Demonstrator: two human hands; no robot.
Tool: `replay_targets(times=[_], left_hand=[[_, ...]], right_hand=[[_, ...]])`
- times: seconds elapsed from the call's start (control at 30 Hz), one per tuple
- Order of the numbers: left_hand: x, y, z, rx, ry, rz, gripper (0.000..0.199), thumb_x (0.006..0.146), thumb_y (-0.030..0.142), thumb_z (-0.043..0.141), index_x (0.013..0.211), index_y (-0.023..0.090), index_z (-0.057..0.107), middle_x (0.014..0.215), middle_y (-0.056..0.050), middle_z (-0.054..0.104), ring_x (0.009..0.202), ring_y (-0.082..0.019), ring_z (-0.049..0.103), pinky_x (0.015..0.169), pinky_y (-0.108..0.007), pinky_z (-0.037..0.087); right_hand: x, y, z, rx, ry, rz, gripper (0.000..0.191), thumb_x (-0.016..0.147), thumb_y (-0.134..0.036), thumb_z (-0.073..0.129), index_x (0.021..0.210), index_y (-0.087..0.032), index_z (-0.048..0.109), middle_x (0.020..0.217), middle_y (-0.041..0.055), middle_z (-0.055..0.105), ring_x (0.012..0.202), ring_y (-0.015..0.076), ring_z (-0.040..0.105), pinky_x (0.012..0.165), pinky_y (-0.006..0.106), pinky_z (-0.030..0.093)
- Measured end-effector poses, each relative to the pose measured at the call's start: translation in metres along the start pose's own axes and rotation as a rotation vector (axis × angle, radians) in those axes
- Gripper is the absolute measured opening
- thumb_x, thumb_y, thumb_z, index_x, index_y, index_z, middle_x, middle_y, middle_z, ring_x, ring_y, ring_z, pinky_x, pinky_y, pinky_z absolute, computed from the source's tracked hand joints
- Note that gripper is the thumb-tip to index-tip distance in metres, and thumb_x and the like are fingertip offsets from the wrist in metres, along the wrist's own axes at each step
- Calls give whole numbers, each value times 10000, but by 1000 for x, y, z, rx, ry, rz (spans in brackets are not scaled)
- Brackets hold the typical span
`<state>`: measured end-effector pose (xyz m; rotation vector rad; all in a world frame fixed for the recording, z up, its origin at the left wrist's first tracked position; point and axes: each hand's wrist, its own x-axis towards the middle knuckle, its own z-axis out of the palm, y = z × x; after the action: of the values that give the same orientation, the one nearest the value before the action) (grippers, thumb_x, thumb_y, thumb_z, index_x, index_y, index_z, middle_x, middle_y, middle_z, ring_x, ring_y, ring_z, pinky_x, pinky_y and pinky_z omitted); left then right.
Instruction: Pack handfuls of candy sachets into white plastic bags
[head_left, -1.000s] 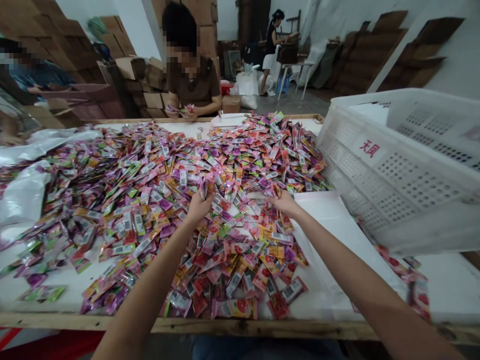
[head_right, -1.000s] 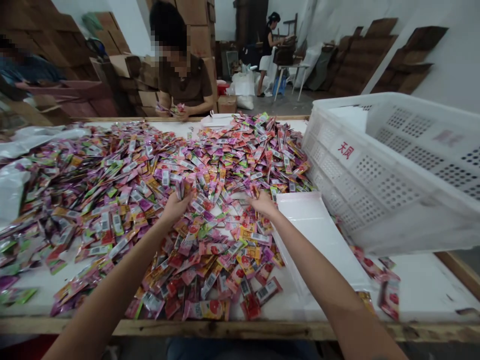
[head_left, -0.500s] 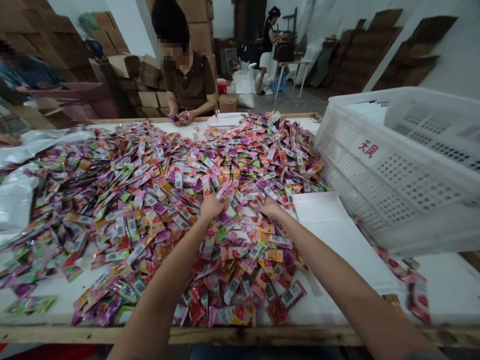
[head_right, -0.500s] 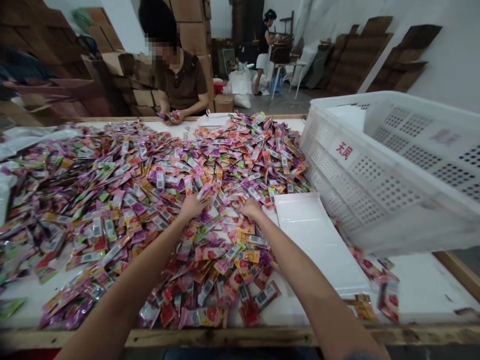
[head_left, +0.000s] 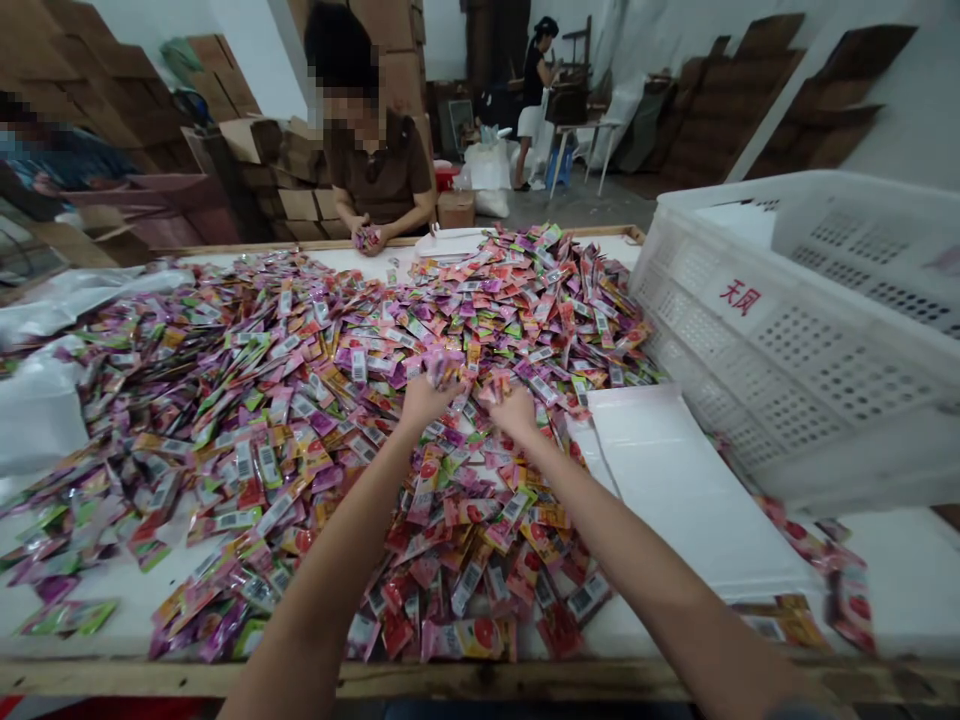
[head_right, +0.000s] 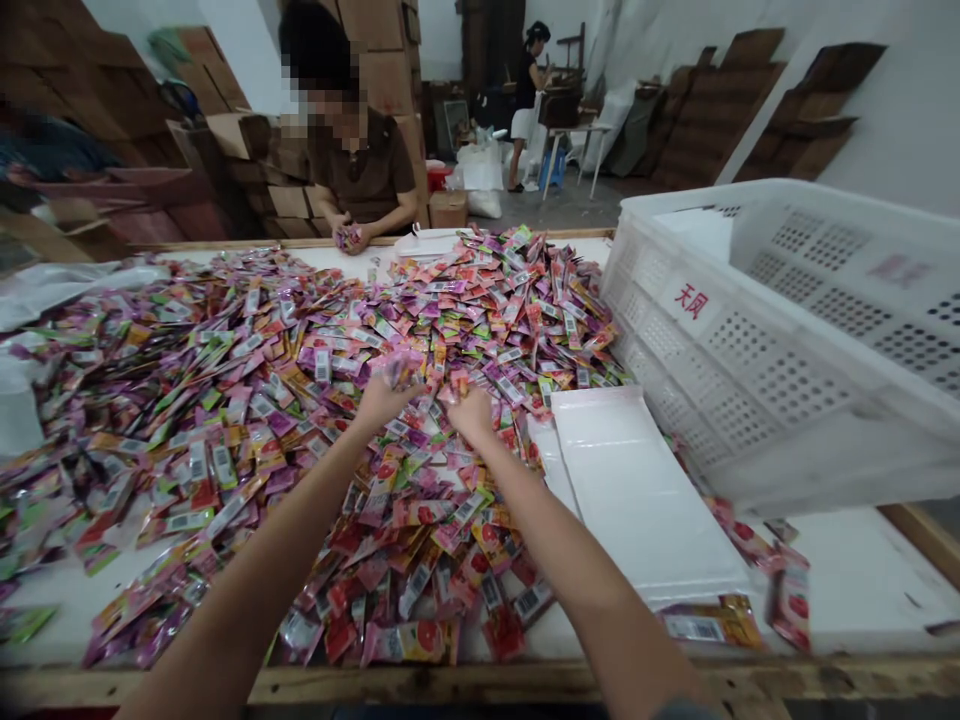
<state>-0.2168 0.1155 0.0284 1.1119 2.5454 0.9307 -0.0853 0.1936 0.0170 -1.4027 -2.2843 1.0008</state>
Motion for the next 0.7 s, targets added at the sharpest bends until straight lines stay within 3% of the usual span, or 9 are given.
replay_targets(times=[0.1,0.2,0.3,0.37,0.47,0.57,0.7], left_hand=[[-5,7,25,175,-58,-114,297,677,363,618,863,131,605,853,-142,658,879,-288,617,727,-342,462],[-7,0,35,169,-78,-122,313,658,317,634,911,136,603,887,-160,660,900,-307,615,735,-351,462],[-6,-17,25,90,-117,-28,253,694,353,599,874,176,614,876,-90,672,882,-249,624,733,-295,466],[-5,-28,14,23,-136,20,226,731,356,551,845,170,610,841,-61,672,828,-211,632,700,-261,475],[-2,-37,0,-62,-164,82,205,755,316,499,829,151,596,786,-45,663,740,-179,629,649,-243,482],[1,-34,-10,-110,-192,176,170,713,287,533,816,167,592,765,-22,650,740,-178,612,673,-259,480],[8,-21,-21,-206,-124,320,217,615,296,630,798,187,590,790,-14,635,775,-186,588,728,-286,467]], right_hand=[[-4,-6,23,-180,-74,27,226,671,-216,588,882,-138,606,913,144,647,835,246,617,653,276,451],[-3,-3,24,-208,-126,44,285,622,-103,583,906,-122,604,965,183,629,880,284,608,659,301,450],[2,6,0,-193,-193,18,253,557,-89,629,804,-142,615,903,146,643,850,278,612,636,284,449],[6,14,-24,-171,-247,33,213,521,-110,663,722,-149,608,764,102,646,728,252,620,574,272,445],[13,27,-56,-119,-272,78,268,507,-165,686,757,-156,592,653,35,615,589,192,586,512,256,436],[16,38,-73,-8,-197,28,304,526,-196,668,814,-178,575,675,-18,598,599,142,555,557,233,440],[13,52,-80,80,-94,-200,207,530,-206,648,715,-174,562,633,-37,564,602,135,520,601,243,427]])
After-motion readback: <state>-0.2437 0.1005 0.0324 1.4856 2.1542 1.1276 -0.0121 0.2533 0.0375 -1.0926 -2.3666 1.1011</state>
